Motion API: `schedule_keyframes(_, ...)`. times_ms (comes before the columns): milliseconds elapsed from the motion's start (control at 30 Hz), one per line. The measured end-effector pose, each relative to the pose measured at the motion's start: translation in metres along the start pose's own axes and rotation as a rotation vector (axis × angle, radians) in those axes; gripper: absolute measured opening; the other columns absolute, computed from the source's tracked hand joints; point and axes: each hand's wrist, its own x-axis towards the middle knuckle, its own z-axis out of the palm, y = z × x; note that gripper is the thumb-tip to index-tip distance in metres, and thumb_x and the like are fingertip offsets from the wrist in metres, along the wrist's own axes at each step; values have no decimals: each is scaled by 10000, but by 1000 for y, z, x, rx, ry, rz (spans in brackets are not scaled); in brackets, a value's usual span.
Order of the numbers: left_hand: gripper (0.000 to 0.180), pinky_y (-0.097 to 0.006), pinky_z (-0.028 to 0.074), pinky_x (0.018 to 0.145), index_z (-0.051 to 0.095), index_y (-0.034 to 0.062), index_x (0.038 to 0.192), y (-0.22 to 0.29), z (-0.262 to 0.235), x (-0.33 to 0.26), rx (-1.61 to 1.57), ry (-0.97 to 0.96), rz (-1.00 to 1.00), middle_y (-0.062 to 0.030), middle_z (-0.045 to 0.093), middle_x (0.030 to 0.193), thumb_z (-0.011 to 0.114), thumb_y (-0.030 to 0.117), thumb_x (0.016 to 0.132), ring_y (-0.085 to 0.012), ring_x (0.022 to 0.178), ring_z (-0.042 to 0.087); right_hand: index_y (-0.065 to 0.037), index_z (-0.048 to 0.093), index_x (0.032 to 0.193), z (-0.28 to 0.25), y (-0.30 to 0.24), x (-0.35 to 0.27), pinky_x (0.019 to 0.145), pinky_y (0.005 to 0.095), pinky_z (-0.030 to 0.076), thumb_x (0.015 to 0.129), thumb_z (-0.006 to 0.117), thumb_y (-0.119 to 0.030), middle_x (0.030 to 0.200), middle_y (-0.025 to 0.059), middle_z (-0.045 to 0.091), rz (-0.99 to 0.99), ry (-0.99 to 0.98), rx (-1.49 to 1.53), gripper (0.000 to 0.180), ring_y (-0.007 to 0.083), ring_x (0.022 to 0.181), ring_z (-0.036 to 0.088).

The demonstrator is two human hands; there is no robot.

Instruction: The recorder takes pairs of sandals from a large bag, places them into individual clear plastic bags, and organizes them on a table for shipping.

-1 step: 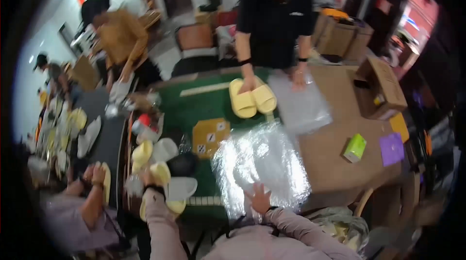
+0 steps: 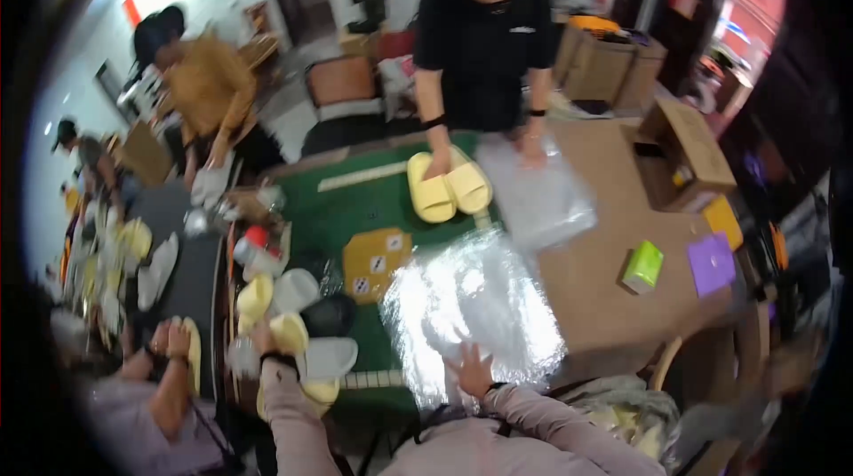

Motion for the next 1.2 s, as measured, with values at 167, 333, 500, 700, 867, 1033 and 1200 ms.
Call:
schedule_keyframes(167,408,-397,382,885,479,18,1147,-45,80,29,411,153,-18,-180,520,1125,558,159,772,-350,1032,489,-369,258,1347,-4,22,-5,817,720,278,724,624,-433,1424,195,158,121,-76,-49,725,465,1265,193)
schedule_keyframes(333,413,-397,382,885,477,17,1145,-22,87,42,532,36,37,-175,521,1127,563,164,769,-348,1035,488,-380,235,1352,1,23,-5,824,718,278,727,623,-447,1428,192,146,122,-36,-156,739,461,1273,176)
schedule_keyframes(500,419,-396,382,885,476,16,1144,-7,82,36,613,-23,115,-169,523,1129,568,170,765,-346,1037,488,-382,216,1358,-12,20,-2,799,724,293,715,639,-439,1425,199,143,102,-173,-45,771,472,1270,168)
schedule_keyframes(700,426,-396,382,885,474,15,1143,1,88,33,726,-105,172,-163,524,1132,574,177,761,-344,1040,487,-391,200,1360,-23,19,0,823,730,265,720,641,-438,1430,199,125,101,-208,-39,779,475,1275,152)
schedule_keyframes(867,432,-395,382,885,473,14,1141,19,92,26,808,-173,263,-158,526,1134,579,182,758,-342,1042,486,-410,201,1353,-9,22,3,840,731,247,718,650,-431,1439,183,100,129,-191,-27,779,469,1284,131)
schedule_keyframes(1033,438,-395,383,885,471,14,1140,25,92,17,873,-239,342,-153,527,1136,584,188,755,-340,1044,485,-433,186,1347,-12,19,4,853,733,232,717,653,-425,1445,166,91,152,-242,-35,784,465,1289,117)
schedule_keyframes(1200,444,-394,383,885,470,13,1139,24,77,-7,960,-286,415,-148,528,1138,589,193,751,-338,1046,485,-437,192,1345,-20,19,6,852,736,231,716,654,-431,1447,159,91,144,-281,1,780,464,1291,103)
